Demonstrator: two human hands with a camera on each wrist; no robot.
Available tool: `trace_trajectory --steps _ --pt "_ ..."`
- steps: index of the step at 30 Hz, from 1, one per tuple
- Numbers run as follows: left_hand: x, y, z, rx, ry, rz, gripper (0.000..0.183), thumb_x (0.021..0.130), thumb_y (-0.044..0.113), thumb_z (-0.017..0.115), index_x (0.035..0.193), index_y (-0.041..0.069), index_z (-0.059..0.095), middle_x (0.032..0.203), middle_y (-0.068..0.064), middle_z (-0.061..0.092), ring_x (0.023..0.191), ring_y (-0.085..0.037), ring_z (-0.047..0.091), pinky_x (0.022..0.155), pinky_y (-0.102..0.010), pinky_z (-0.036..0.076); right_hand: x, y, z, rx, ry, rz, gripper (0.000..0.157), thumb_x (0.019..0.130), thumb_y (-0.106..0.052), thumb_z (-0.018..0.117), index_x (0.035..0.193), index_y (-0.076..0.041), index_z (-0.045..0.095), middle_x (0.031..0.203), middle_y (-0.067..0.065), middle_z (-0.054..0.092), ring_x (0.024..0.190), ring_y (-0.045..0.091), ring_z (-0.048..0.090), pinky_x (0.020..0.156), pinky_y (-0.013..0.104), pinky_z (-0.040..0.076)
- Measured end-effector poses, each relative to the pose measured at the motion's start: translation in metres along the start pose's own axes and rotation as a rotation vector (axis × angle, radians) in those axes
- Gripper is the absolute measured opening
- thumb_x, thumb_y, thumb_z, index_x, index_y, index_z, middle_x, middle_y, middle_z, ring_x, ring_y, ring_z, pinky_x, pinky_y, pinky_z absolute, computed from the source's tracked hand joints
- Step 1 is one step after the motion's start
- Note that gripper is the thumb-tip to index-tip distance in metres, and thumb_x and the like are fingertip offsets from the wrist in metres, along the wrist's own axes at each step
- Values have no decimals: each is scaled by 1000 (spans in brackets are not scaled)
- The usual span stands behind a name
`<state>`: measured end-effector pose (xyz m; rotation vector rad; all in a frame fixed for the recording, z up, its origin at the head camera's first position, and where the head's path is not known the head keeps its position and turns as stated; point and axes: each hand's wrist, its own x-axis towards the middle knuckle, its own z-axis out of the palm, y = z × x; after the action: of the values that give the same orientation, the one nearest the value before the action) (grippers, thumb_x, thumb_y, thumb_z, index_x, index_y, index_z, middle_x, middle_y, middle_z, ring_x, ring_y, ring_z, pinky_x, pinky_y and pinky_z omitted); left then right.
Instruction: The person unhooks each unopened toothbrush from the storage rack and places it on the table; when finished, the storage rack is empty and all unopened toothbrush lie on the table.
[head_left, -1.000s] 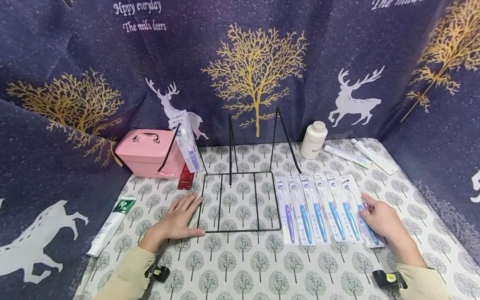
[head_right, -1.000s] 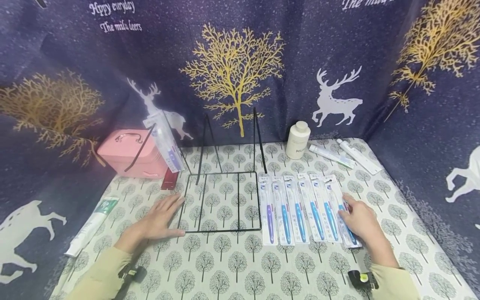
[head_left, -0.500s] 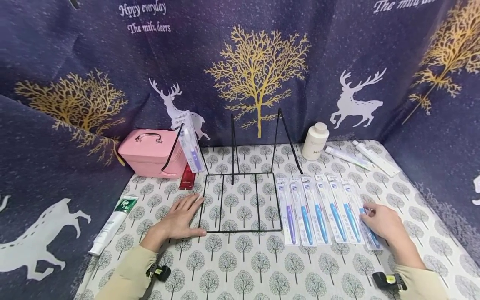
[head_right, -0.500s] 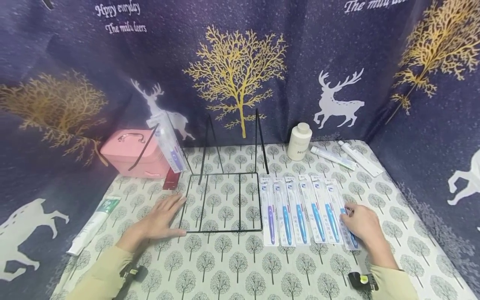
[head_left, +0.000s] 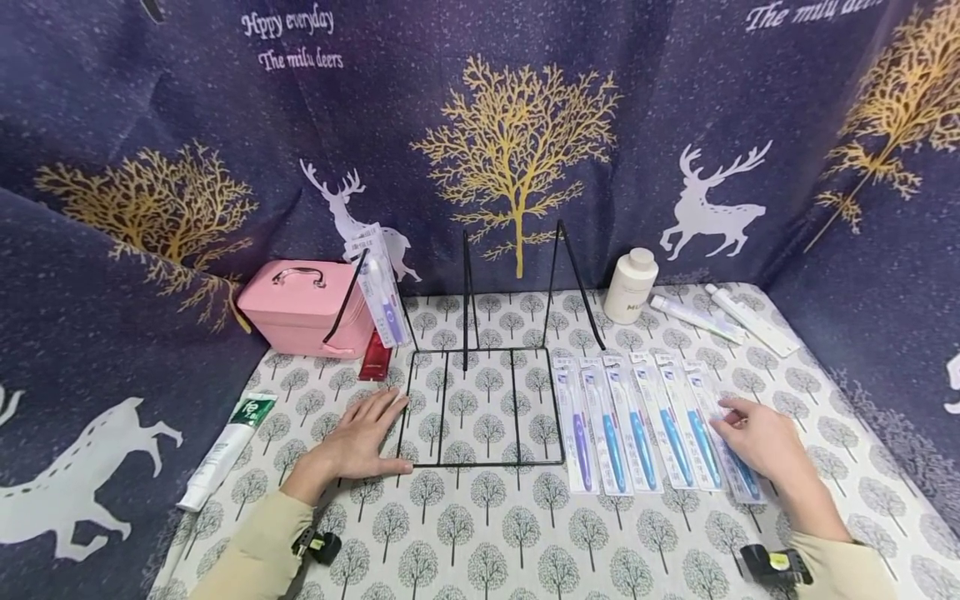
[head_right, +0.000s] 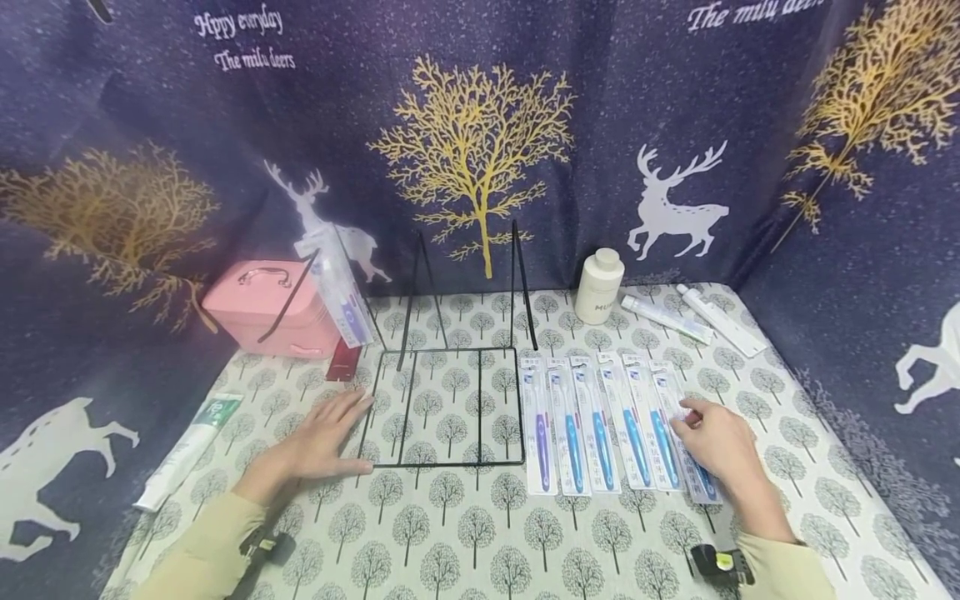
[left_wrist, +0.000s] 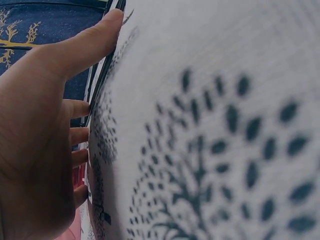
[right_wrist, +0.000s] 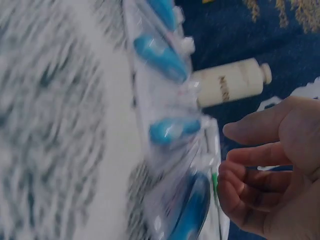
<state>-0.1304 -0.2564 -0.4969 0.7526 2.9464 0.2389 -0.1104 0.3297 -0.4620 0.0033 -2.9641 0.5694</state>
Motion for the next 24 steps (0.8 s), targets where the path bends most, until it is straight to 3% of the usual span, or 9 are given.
trace_trajectory --steps 6,11,16,24 --pt "-1 2 -2 -15 5 7 108 66 77 54 146 13 19 152 -14 14 137 -36 16 108 -60 15 6 -31 -2 84 96 -83 35 82 -23 65 111 -4 62 82 7 67 68 20 61 53 29 44" --pt "0 0 -2 -14 26 21 107 66 74 56 146 12 21 151 -16 16 136 -38 18 107 -61 17 15 -61 0 221 158 -187 30 81 -16 67 110 -7 64 84 5 68 70 10 61 60 24 54" --pt "0 -2 -2 -3 38 24 107 66 75 57 145 12 22 151 -16 17 136 -37 19 107 -61 18 24 -93 11 399 195 -327 33 79 -9 70 111 -8 64 90 5 68 74 0 58 68 18 54" --pt "0 0 -3 9 13 21 108 66 79 50 146 14 19 152 -13 15 137 -35 17 109 -58 16 27 -163 5 659 149 -561 37 75 6 68 111 5 60 95 17 66 79 27 63 72 40 54"
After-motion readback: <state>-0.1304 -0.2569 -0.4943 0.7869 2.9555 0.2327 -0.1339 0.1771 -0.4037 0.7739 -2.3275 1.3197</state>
